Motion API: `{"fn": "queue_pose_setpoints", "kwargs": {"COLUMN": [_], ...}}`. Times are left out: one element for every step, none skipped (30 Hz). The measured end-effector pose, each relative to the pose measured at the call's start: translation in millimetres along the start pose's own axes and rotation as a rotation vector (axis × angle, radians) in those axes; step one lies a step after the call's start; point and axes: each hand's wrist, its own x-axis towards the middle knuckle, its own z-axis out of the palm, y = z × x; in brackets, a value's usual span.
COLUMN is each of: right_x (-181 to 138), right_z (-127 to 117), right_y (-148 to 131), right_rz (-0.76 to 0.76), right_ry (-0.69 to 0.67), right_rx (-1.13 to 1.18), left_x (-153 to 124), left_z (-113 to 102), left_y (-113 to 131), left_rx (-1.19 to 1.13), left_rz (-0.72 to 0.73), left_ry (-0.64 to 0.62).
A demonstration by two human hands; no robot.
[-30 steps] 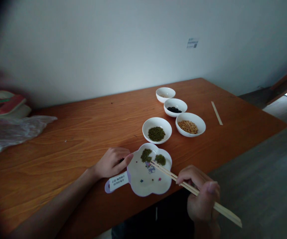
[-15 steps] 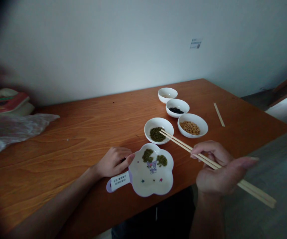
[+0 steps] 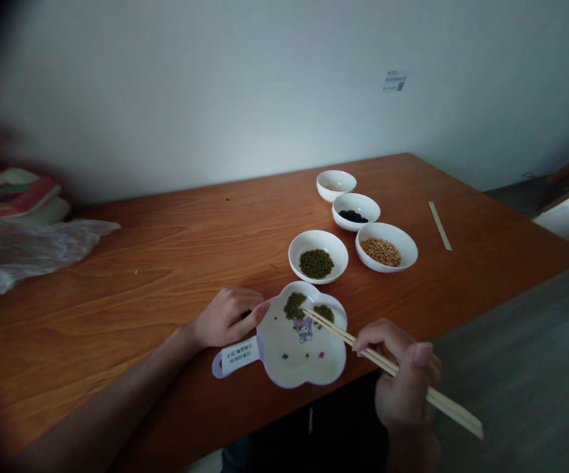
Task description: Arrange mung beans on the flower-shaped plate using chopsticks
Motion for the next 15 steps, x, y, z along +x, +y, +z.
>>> {"fn": "queue_pose_setpoints", "kwargs": {"right_x": [0.1,0.1,-0.1,-0.4,-0.7,-1.1,-1.6,-2.0,-2.6,-3.2,-3.8,-4.3,-4.5,-4.5,-4.0], "right_z": [-0.5,-1.1,-1.5,-1.9,-2.2,-2.3,-2.3,-2.0,-1.5,-0.9,-0.2,0.2,0.4,0.1,-0.8], "right_y": [2.3,4.0,5.0,5.4,5.2,4.3,2.8,0.5,-2.2,-5.2,-8.0,-10.2,-11.5,-11.4,-9.8], "right_rz": [-0.002,0.004,0.004,0.004,0.003,0.000,-0.007,-0.011,-0.005,0.008,0.026,0.046,0.062,0.075,0.072], "right_ry": [-0.008,-0.014,-0.016,-0.018,-0.017,-0.016,-0.018,-0.017,-0.010,0.002,0.014,0.025,0.034,0.042,0.041], "right_rx": [-0.012,-0.020,-0.027,-0.032,-0.032,-0.031,-0.029,-0.024,-0.014,-0.002,0.011,0.022,0.028,0.030,0.026], "left_x": [-0.1,-0.3,-0.4,-0.6,-0.7,-0.8,-0.9,-1.0,-1.0,-1.0,-1.1,-1.1,-1.2,-1.2,-1.3], "left_z": [0.2,0.4,0.7,0.9,1.1,1.2,1.3,1.3,1.2,1.1,1.0,1.0,0.9,0.9,0.9], "left_y": [-0.1,-0.2,-0.4,-0.5,-0.5,-0.6,-0.6,-0.6,-0.6,-0.7,-0.7,-0.7,-0.8,-0.8,-0.9], "left_rx": [0.002,0.005,0.008,0.011,0.015,0.019,0.022,0.024,0.024,0.024,0.024,0.025,0.026,0.027,0.028], "left_rz": [0.001,0.001,-0.001,-0.004,-0.008,-0.011,-0.013,-0.015,-0.016,-0.016,-0.016,-0.017,-0.017,-0.017,-0.016], "left_ry": [0.003,0.004,0.004,0.002,-0.001,-0.007,-0.013,-0.020,-0.027,-0.031,-0.033,-0.033,-0.030,-0.027,-0.026]}}
